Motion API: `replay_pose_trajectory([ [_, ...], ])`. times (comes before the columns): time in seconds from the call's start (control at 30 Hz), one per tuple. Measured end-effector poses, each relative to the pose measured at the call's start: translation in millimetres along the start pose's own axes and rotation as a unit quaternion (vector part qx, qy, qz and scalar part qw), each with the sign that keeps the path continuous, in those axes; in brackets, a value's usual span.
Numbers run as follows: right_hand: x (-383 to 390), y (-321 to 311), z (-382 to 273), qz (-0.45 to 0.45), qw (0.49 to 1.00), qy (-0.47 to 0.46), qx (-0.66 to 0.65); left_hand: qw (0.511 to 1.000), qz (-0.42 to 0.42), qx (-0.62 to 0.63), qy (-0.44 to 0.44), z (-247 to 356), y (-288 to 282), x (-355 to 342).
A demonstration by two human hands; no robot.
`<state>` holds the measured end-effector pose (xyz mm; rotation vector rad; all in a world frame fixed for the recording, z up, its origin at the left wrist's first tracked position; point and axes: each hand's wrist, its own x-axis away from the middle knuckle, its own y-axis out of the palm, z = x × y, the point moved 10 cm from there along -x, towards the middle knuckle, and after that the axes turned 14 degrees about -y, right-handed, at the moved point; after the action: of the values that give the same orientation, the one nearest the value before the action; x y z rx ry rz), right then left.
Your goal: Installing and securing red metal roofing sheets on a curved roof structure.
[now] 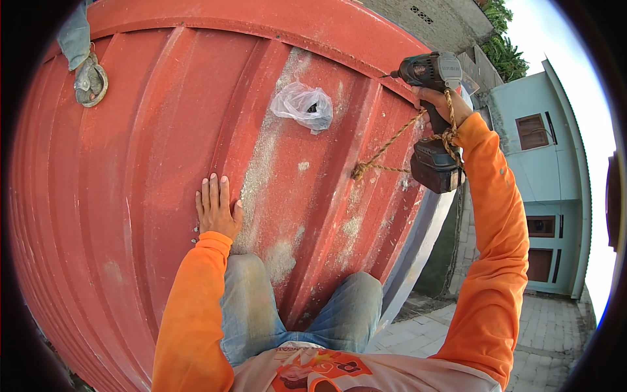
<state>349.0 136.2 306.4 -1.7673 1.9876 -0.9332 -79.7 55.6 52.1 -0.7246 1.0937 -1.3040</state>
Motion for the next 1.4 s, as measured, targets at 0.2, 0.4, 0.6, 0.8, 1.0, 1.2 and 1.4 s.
replay_pose_trajectory([
  [0.2, 2.4, -2.5, -15.6, 0.008, 0.997, -0.069, 0.037, 1.0, -0.002, 0.002, 0.0, 2.4, 1.5, -1.6],
  [0.4, 10.7, -3.6, -10.2, 0.054, 0.998, -0.021, -0.038, 1.0, 0.0, 0.005, 0.0, 1.2, 0.2, 0.0],
  [0.6, 2.8, -0.3, -12.2, 0.019, 0.999, -0.036, -0.011, 1.0, -0.006, 0.0, -0.005, -1.0, 0.1, -1.0],
  [0.8, -1.9, -6.6, -11.3, 0.015, 0.999, -0.013, 0.029, 1.0, 0.006, 0.013, 0.005, 2.5, -0.8, -0.3],
  [1.0, 4.5, -1.8, -17.1, 0.031, 0.999, -0.012, 0.014, 1.0, 0.0, 0.01, 0.001, 0.3, -1.7, 0.3],
  [1.2, 1.2, -1.1, -13.4, 0.0, 0.999, -0.029, -0.033, 1.0, 0.002, 0.014, 0.004, 2.0, 0.1, -0.6],
  [1.4, 4.1, -6.6, -13.5, 0.045, 0.999, 0.021, 0.002, 1.0, -0.002, 0.01, -0.003, 0.8, -0.4, -0.9],
])
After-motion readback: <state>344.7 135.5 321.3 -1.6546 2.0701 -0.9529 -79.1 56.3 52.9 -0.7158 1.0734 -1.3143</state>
